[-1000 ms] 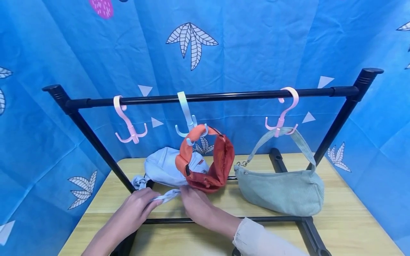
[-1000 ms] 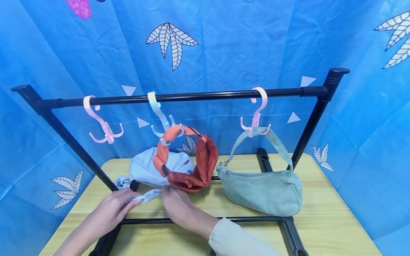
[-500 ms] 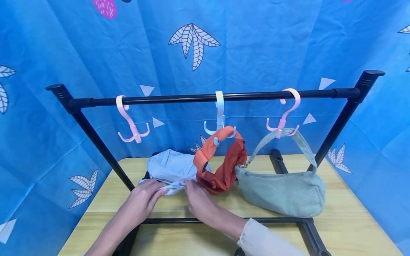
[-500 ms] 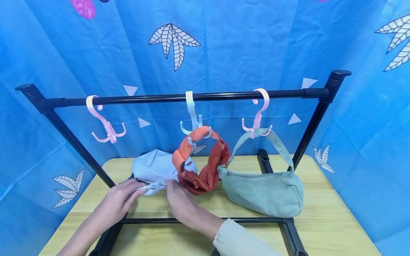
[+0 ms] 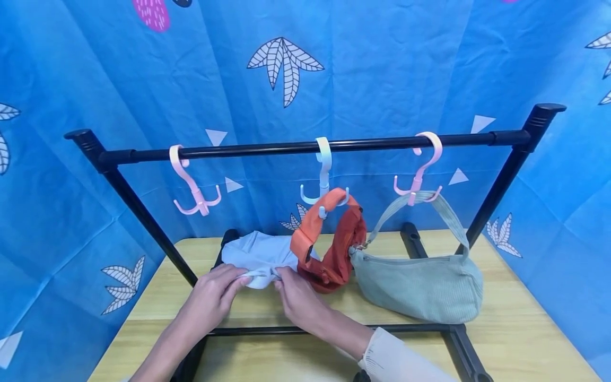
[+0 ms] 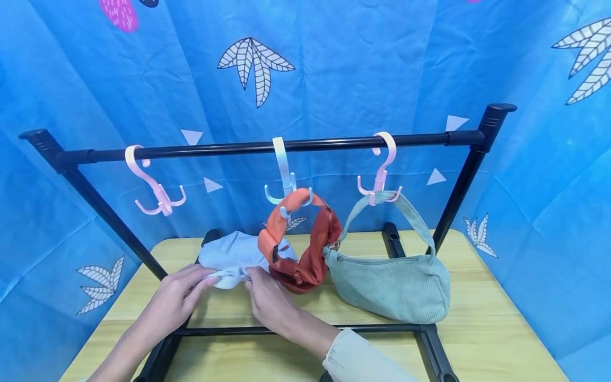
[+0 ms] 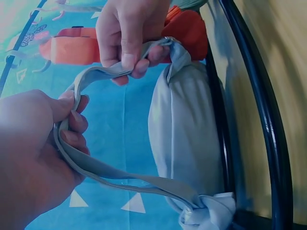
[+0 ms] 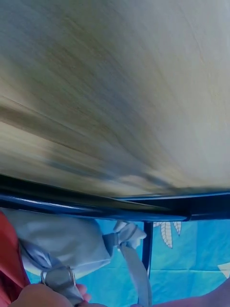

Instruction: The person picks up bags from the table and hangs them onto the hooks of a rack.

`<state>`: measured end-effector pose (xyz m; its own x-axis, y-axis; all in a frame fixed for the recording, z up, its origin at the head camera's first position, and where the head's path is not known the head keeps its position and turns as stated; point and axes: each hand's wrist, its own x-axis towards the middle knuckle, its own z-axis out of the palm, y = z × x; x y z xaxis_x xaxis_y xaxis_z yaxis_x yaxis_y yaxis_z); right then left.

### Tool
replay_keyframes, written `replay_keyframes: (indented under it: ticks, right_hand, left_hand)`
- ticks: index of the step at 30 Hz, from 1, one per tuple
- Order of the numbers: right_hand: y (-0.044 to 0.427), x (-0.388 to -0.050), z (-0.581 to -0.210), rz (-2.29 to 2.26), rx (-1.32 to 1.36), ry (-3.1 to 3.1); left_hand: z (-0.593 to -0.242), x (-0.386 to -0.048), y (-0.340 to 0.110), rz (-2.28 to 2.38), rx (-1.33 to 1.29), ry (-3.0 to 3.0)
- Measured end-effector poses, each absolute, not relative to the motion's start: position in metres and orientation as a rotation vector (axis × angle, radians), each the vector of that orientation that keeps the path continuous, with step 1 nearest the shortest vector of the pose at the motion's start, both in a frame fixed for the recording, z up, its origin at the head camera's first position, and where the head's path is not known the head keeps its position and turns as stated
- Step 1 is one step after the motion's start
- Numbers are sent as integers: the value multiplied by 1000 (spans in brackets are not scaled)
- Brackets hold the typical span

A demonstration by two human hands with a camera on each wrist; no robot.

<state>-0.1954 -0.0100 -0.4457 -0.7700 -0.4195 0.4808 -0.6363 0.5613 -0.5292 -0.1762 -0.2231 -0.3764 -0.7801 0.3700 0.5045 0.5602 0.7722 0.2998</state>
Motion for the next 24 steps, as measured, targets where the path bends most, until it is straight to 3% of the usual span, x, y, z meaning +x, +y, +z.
replay_keyframes:
  ticks: [24]
  right_hand:
    - [-7, -184, -417, 1270, 890, -2288]
  left_hand:
    - [-350, -167, -219, -709, -660, -2543]
